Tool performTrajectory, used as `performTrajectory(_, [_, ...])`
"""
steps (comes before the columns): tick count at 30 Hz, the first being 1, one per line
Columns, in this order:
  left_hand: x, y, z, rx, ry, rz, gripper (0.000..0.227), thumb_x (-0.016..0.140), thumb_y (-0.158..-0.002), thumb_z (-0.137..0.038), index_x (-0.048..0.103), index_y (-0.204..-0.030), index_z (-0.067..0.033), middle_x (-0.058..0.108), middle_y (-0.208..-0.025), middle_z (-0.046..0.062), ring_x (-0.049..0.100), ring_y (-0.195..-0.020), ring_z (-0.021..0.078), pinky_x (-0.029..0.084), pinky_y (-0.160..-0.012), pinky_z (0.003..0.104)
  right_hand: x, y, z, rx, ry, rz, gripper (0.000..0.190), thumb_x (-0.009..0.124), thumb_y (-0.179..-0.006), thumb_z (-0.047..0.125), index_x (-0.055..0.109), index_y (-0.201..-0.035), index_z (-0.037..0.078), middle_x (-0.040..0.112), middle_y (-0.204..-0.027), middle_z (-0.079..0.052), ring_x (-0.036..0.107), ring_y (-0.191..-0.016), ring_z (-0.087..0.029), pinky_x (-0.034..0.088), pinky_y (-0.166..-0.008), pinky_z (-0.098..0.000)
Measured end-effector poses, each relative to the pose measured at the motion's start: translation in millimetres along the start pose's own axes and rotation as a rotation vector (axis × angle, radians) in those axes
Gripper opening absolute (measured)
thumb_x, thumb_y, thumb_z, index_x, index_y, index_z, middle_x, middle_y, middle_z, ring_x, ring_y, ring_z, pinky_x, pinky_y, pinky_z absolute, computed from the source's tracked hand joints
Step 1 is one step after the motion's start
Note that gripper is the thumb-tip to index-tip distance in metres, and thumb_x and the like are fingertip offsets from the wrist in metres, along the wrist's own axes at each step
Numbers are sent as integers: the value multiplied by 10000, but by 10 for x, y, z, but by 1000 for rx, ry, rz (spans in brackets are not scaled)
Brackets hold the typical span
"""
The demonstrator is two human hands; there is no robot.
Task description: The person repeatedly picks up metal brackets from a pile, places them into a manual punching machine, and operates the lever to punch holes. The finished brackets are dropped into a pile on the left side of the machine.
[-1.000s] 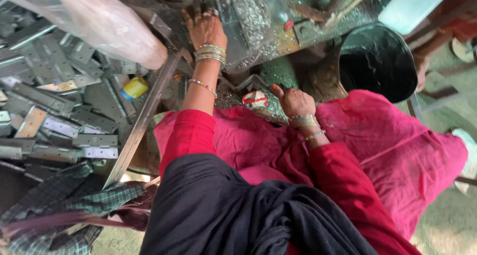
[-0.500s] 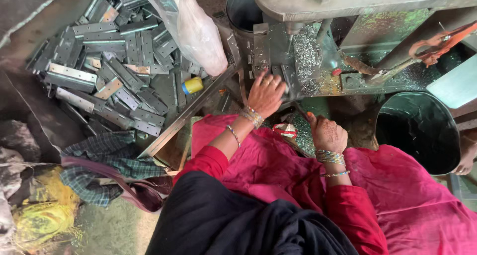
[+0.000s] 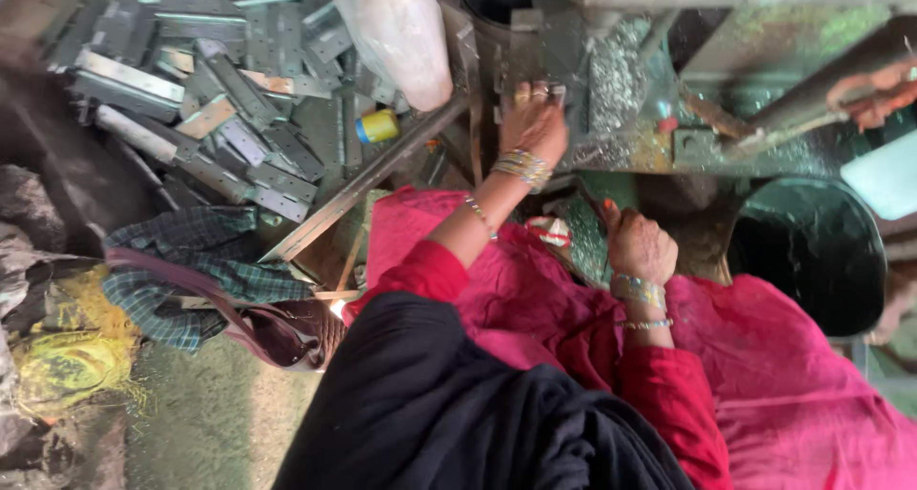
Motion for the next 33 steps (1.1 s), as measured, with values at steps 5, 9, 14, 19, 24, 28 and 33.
performTrajectory(5, [81,453,-149,131,-108,220,596,641,-876,-330,584,-1386,-27,528,-1519,116,379,-1451,336,164,-1213,599,57,-39,-37,66,4,75,643,426,-1060,604,749,-827,99,724,-773,-205,717,-740,-417,553,-628,-526])
performTrajectory(9, [54,290,-130,120,-130,148,555,618,-941,-314,581,-1417,-32,520,-1515,105,371,-1466,323,143,-1234,604,-118,-78,125,-26,-33,46,675,397,-1081,613,737,-826,88,722,-758,-213,718,-730,-414,554,-652,-516])
performTrajectory(14, [154,-33,-74,47,-121,198,519,594,-933,-312,587,-1387,-62,494,-1528,80,356,-1464,309,122,-1220,618,-139,-236,136,-68,-9,89,689,346,-1080,625,723,-868,89,719,-743,-219,710,-715,-429,542,-638,-535])
performTrajectory(19, [211,112,-40,62,-136,192,522,572,-906,-303,608,-1367,-60,515,-1512,89,374,-1451,310,114,-1201,610,493,-13,-176,84,-20,210,794,325,-1040,706,763,-866,68,725,-855,-230,716,-839,-427,556,-733,-531])
performTrajectory(24, [79,278,9,108,-102,64,377,504,-1004,-183,675,-1315,-56,595,-1476,61,439,-1449,302,87,-1243,631,699,-22,-300,141,-70,261,806,308,-1054,693,783,-893,62,731,-871,-231,723,-899,-421,558,-804,-532])
performTrajectory(28, [124,179,6,144,-109,68,360,471,-1021,-192,692,-1265,-49,622,-1426,76,459,-1437,304,69,-1246,632,296,-161,-109,15,88,84,763,310,-1101,677,760,-913,91,738,-860,-191,734,-849,-391,561,-754,-523])
performTrajectory(33, [269,-78,-61,116,-273,47,377,471,-982,-200,708,-1218,-26,642,-1381,108,467,-1417,283,61,-1222,622,158,-209,-89,4,61,107,761,330,-1085,686,764,-908,86,737,-862,-195,734,-851,-394,569,-752,-516])
Point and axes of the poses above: each hand's wrist, its own y-axis away from the middle knuckle, its own x-axis out of the palm, z = x × y, the point moved 7 cm from there along -y, towards the middle knuckle
